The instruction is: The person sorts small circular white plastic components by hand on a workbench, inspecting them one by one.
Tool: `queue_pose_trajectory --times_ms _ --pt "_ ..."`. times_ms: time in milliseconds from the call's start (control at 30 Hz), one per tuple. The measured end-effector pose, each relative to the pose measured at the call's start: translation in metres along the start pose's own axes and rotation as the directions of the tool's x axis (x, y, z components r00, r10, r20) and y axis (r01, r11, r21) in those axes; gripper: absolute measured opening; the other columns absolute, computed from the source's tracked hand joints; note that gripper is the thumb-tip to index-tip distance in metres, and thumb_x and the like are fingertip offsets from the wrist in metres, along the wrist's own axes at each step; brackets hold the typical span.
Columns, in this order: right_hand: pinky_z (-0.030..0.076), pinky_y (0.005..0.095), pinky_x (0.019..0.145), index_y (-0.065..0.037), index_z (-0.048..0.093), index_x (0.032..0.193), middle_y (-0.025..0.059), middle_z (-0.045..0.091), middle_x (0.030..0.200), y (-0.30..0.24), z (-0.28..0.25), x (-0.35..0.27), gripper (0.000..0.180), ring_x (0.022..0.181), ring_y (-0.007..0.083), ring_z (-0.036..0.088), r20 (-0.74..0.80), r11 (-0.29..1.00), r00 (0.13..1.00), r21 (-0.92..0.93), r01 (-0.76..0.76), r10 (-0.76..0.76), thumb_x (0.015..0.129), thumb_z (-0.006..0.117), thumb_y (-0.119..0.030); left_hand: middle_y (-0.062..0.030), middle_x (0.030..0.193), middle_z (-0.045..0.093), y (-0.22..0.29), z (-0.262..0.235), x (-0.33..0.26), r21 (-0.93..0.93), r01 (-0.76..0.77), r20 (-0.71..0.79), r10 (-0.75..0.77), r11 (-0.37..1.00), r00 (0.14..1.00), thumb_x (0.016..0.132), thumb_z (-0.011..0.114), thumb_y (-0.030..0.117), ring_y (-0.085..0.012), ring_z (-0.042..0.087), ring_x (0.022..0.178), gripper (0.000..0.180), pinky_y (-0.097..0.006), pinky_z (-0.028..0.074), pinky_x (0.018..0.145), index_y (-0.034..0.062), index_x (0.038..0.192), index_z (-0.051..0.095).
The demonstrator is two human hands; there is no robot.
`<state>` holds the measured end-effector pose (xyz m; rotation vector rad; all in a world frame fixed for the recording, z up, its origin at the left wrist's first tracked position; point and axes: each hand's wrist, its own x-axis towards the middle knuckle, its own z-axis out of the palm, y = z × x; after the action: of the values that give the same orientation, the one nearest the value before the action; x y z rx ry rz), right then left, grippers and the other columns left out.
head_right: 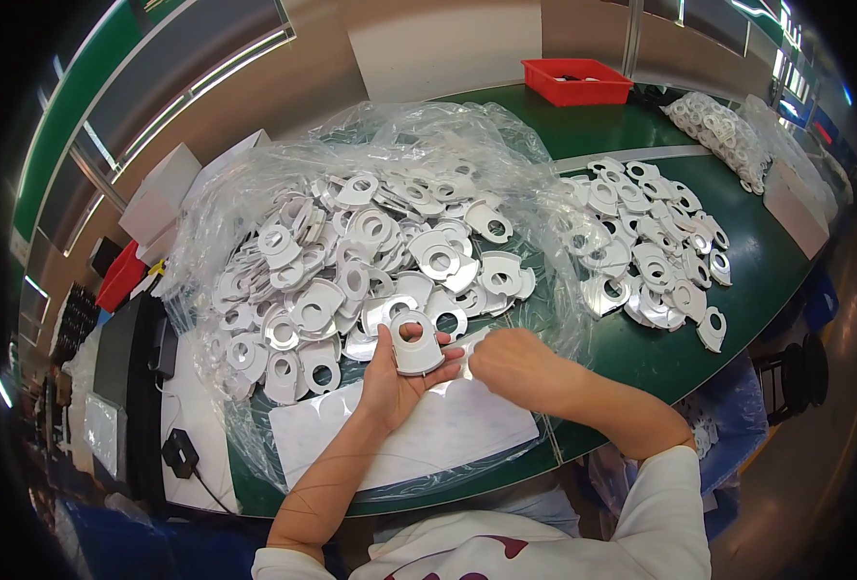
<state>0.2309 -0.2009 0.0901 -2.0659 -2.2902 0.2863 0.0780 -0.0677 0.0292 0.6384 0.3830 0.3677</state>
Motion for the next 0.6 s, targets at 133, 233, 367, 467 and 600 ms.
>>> queue_pose_trajectory --times_ms 133,233,367,467,600 --pt "0.048 0.0386 0.062 -0.005 0.063 0.068 0.0109 0.062 0.078 -0.012 -0.03 -0.013 0.014 0.076 0.0293 0.062 0.246 0.995 0.965 0.069 0.072 -0.087 0.07 0.073 -0.014 -0.0198 0.11 0.056 0.0 0.0 0.0 0.053 0.011 -0.049 -0.009 0.999 0.999 0.099 0.015 0.053 -0.0308 0.061 0.091 0.054 -0.039 0.051 0.076 0.0106 0.114 0.044" --pt "0.048 0.033 0.061 -0.005 0.061 0.07 0.0081 0.061 0.075 -0.006 -0.07 -0.018 0.015 0.074 0.0263 0.062 0.178 0.779 0.903 0.586 0.221 -0.39 0.079 0.07 -0.012 -0.0186 0.107 0.057 0.007 -0.003 -0.005 0.059 0.007 -0.079 -0.003 0.998 0.997 0.098 0.013 0.054 -0.0275 0.06 0.085 0.056 -0.034 0.048 0.069 0.01 0.116 0.044" --pt "0.046 0.0261 0.059 -0.005 0.059 0.074 0.0008 0.059 0.073 -0.003 -0.068 -0.005 0.014 0.068 0.0141 0.06 -0.18 0.376 0.895 0.86 0.344 -0.408 0.085 0.064 -0.011 -0.0155 0.107 0.059 0.008 -0.006 -0.009 0.116 0.027 0.004 -0.027 0.993 1.0 0.097 0.01 0.057 -0.0248 0.062 0.088 0.066 -0.032 0.049 0.074 0.0071 0.121 0.045" --pt "0.044 0.022 0.06 -0.005 0.058 0.082 -0.0024 0.057 0.076 -0.005 -0.008 0.031 0.01 0.072 0.008 0.058 -0.434 0.422 0.879 0.847 0.324 0.196 0.087 0.064 -0.011 -0.0142 0.107 0.059 0.007 0.003 -0.009 0.098 0.051 0.038 -0.055 0.994 0.998 0.097 0.009 0.057 -0.0248 0.061 0.088 0.066 -0.032 0.049 0.074 0.0071 0.119 0.046" --pt "0.045 0.0217 0.059 -0.004 0.056 0.089 0.0011 0.057 0.083 -0.006 0.026 0.048 0.007 0.065 0.0074 0.056 -0.22 0.27 0.914 0.954 0.129 0.342 0.091 0.059 -0.01 -0.0131 0.109 0.059 0.004 -0.007 -0.006 0.084 0.028 0.045 -0.032 0.996 0.998 0.098 0.01 0.056 -0.0253 0.061 0.088 0.063 -0.034 0.049 0.074 0.0083 0.118 0.047"
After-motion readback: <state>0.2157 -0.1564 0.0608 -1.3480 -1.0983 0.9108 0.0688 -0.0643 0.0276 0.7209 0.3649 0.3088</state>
